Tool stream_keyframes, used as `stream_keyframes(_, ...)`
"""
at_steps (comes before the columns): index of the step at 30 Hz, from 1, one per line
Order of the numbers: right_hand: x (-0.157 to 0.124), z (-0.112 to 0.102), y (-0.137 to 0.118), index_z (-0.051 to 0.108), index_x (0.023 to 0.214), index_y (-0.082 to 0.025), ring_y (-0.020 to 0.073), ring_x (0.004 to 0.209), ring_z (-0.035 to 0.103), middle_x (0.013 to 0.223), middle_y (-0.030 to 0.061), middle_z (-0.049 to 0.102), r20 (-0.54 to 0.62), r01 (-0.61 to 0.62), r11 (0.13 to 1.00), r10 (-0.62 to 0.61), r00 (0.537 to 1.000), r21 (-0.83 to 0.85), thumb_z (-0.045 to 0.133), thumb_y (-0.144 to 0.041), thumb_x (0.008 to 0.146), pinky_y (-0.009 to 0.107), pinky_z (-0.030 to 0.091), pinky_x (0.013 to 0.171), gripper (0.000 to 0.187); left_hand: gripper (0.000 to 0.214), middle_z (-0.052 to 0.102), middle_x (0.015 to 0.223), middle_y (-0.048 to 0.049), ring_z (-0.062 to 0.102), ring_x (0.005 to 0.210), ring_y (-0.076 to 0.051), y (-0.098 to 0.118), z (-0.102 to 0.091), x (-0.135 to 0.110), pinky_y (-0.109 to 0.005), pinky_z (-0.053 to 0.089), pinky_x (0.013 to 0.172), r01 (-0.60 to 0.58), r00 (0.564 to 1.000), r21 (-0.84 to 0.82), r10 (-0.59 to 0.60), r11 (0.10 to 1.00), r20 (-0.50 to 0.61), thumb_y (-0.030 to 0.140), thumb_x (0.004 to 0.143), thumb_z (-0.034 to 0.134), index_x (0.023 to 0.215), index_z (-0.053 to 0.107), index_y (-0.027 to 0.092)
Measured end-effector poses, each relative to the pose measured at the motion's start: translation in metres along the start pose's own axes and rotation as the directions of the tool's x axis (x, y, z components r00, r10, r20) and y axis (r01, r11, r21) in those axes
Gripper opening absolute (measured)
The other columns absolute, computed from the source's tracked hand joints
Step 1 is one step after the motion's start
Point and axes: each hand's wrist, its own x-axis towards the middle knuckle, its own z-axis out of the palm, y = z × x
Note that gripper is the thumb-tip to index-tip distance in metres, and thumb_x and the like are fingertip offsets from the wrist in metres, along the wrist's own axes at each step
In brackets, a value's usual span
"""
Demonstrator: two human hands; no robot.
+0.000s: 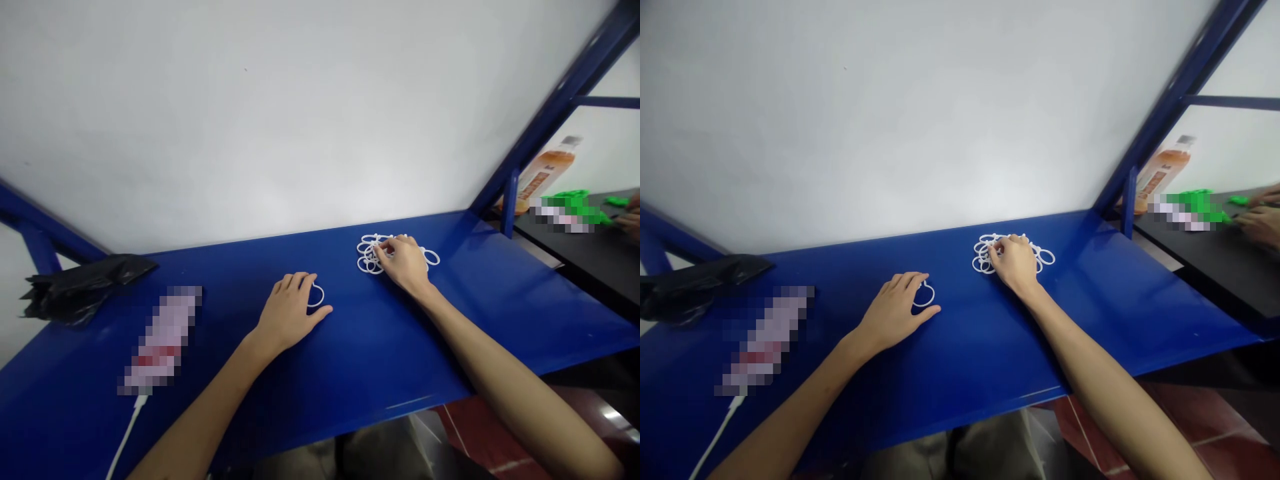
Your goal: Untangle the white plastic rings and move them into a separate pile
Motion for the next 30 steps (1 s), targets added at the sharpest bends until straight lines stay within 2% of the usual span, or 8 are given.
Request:
stream_keyframes(4, 0.001, -0.003, -0.001, 0.072, 0.076, -0.02, 0.0268, 0.085, 0.058, 0.08, 0.0087, 0.067, 0.018, -0.044, 0.999, 0.043, 0.999, 0.024, 0.059, -0.042, 0.088, 0.038, 0.045, 0.077, 0.028, 0.06, 0.058, 0.137, -0.0107, 0.05, 0.127, -0.031, -0.008, -0.005, 0.001, -0.05, 0.041, 0.108, -0.044, 0.995, -0.081, 0.051, 0.996, 0.082, 0.048, 0.089, 0.063, 0.14, 0.048, 0.019)
stream_keyframes(14, 0.002, -0.006, 0.001, 0.072, 0.077, -0.02, 0.0253, 0.078, 0.057, 0.076, 0.0083, 0.067, 0.004, -0.051, 0.996, 0.051, 0.999, 0.073, 0.06, -0.045, 0.088, 0.039, 0.045, 0.074, 0.03, 0.047, 0.065, 0.124, -0.0078, 0.057, 0.115, -0.027, -0.014, -0.001, 0.004, -0.046, 0.048, 0.1, -0.117, 0.992, -0.106, 0.121, 0.987, 0.024, 0.039, 0.09, 0.066, 0.132, 0.054, 0.021)
stream_keyframes(18, 0.0, -0.014, -0.007, 0.072, 0.084, -0.018, 0.0261, 0.081, 0.057, 0.081, 0.0102, 0.067, -0.066, 0.071, 0.997, -0.068, 0.996, 0.043, 0.058, -0.039, 0.092, 0.04, 0.045, 0.076, 0.027, 0.047, 0.066, 0.122, -0.0074, 0.06, 0.113, -0.026, -0.009, 0.001, 0.004, -0.046, 0.048, 0.099, -0.172, 0.985, -0.08, 0.169, 0.982, -0.037, 0.042, 0.089, 0.067, 0.129, 0.055, 0.021)
stream_keyframes(20, -0.006, -0.022, -0.018, 0.071, 0.087, -0.019, 0.0243, 0.081, 0.058, 0.082, 0.0091, 0.067, -0.038, 0.184, 0.975, -0.181, 0.983, 0.122, 0.055, -0.038, 0.095, 0.038, 0.045, 0.076, 0.026, 0.047, 0.067, 0.12, -0.0073, 0.061, 0.111, -0.026, -0.004, 0.001, 0.003, -0.045, 0.049, 0.098, -0.216, 0.972, -0.062, 0.209, 0.974, -0.102, 0.042, 0.088, 0.068, 0.128, 0.055, 0.021)
stream_keyframes(22, -0.015, -0.029, -0.032, 0.07, 0.09, -0.02, 0.0199, 0.077, 0.059, 0.083, 0.0058, 0.068, 0.088, 0.271, 0.921, -0.305, 0.948, 0.28, 0.055, -0.039, 0.097, 0.033, 0.045, 0.074, 0.026, 0.047, 0.067, 0.119, -0.0076, 0.063, 0.109, -0.026, 0.003, 0.001, 0.001, -0.045, 0.05, 0.096, -0.265, 0.949, -0.037, 0.254, 0.964, -0.188, 0.042, 0.088, 0.069, 0.127, 0.054, 0.02)
stream_keyframes(25, -0.031, -0.033, -0.053, 0.068, 0.098, -0.021, 0.0149, 0.073, 0.061, 0.084, 0.0015, 0.068, 0.283, 0.309, 0.816, -0.483, 0.829, 0.488, 0.056, -0.041, 0.097, 0.028, 0.045, 0.07, 0.024, 0.046, 0.068, 0.115, -0.009, 0.064, 0.104, -0.026, 0.011, 0.001, -0.002, -0.043, 0.052, 0.091, -0.336, 0.893, 0.007, 0.321, 0.942, -0.315, 0.042, 0.089, 0.069, 0.125, 0.054, 0.019)
stream_keyframes(27, -0.04, -0.031, -0.063, 0.066, 0.097, -0.02, 0.0134, 0.07, 0.061, 0.081, 0.0006, 0.068, 0.343, 0.308, 0.78, -0.543, 0.767, 0.545, 0.055, -0.037, 0.097, 0.026, 0.044, 0.068, 0.021, 0.043, 0.067, 0.114, -0.0103, 0.065, 0.101, -0.025, 0.015, 0.001, -0.004, -0.041, 0.053, 0.088, -0.375, 0.859, 0.024, 0.357, 0.927, -0.368, 0.041, 0.09, 0.067, 0.124, 0.053, 0.018)
stream_keyframes(30, -0.046, -0.027, -0.067, 0.063, 0.091, -0.018, 0.0125, 0.064, 0.059, 0.077, 0.0013, 0.067, 0.367, 0.292, 0.781, -0.542, 0.756, 0.552, 0.049, -0.03, 0.099, 0.026, 0.042, 0.062, 0.02, 0.04, 0.066, 0.112, -0.0098, 0.065, 0.1, -0.023, 0.019, 0.001, -0.005, -0.038, 0.054, 0.087, -0.413, 0.845, -0.045, 0.364, 0.91, -0.391, 0.039, 0.092, 0.065, 0.124, 0.053, 0.019)
